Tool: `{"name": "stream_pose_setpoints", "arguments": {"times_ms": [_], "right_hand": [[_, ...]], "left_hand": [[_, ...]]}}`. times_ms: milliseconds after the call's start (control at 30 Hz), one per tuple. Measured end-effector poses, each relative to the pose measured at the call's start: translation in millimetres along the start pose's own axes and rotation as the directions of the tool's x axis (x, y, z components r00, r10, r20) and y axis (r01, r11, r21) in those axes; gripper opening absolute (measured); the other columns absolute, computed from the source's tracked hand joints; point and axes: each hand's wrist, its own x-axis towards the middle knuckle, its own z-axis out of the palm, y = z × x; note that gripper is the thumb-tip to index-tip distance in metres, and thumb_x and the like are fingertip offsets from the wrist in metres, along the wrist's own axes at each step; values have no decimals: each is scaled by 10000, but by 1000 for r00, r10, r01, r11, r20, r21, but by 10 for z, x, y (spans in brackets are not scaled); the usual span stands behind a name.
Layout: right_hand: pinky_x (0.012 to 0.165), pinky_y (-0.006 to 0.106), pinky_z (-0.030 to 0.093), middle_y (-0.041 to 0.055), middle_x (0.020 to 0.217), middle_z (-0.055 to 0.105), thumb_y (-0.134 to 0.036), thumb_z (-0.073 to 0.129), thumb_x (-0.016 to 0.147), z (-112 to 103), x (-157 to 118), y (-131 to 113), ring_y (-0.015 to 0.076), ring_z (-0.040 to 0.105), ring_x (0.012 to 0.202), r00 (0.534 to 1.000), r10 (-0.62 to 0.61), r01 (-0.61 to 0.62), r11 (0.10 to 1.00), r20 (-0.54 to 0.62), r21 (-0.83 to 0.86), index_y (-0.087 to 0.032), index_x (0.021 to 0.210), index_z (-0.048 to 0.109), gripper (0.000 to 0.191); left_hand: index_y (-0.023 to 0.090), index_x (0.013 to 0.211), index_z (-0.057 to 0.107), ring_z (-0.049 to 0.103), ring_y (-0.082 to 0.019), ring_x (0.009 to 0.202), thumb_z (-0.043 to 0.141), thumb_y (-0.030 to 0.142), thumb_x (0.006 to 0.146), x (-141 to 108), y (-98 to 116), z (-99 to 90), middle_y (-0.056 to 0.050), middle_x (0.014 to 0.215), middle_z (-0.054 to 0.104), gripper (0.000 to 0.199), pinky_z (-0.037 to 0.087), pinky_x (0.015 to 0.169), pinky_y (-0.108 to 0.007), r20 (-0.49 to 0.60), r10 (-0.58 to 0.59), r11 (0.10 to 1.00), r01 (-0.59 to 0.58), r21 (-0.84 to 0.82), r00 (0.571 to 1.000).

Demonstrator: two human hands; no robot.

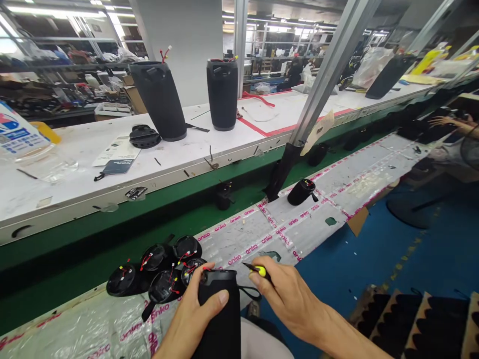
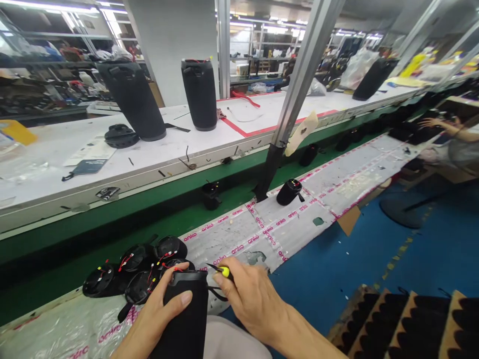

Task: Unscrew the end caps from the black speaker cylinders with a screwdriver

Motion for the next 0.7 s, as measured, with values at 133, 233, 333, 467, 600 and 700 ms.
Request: {"name": "stream_pose_setpoints", "arguments": {"times_ms": [133,233,333,467,600,700], "right_hand": [[827,353,508,17,1070,741,-497,429,1069,31,-11,-104,227,703,946,974,201,-205,978,108,27,-324,1380,542,373],[885,359,504,13,1149,731,-521,478,1047,74,20,-99,232,687,1033,955,228,-257,956,192,143,-346,1366,573,375],[755,312,502,-2,921,714,-567,536,1019,136,78,-34,206,680,841,933,242,-324,887,267,329,-282,1271,613,389],[571,260,410,-73,649,543,-648,584,972,281,108,74,136,525,561,889,287,-447,711,357,543,-214,1235,579,507],[570,267,377,-82,584,520,-678,591,954,390,54,181,139,492,539,876,301,-479,633,377,608,-185,1324,529,619],[595,286,401,-72,592,547,-673,569,969,385,21,236,154,520,555,868,287,-490,628,405,604,-168,1405,492,671]], "left_hand": [[266,1529,423,600,-374,1346,560,526,844,35,-148,-122,-101,1481,637,746,387,1178,-561,117,-76,982,95,-164,990],[243,1506,508,462,-357,1481,639,455,802,43,-215,-191,-89,1567,566,747,313,1246,-533,139,-55,963,89,-256,989],[233,1440,584,465,-381,1471,815,486,709,9,-205,-137,-101,1530,604,808,352,1228,-524,174,-14,931,77,-356,985],[236,1401,599,686,-367,1213,757,577,789,-55,-186,34,-103,1299,759,719,505,1069,-488,212,-44,871,142,-471,976],[234,1391,587,691,-307,1218,646,489,867,-70,-229,40,-74,1254,777,586,503,1072,-411,255,-59,761,209,-615,965],[238,1405,583,656,-303,1261,705,467,861,-51,-223,-27,-71,1323,742,603,480,1101,-403,278,30,803,143,-579,960]]}}
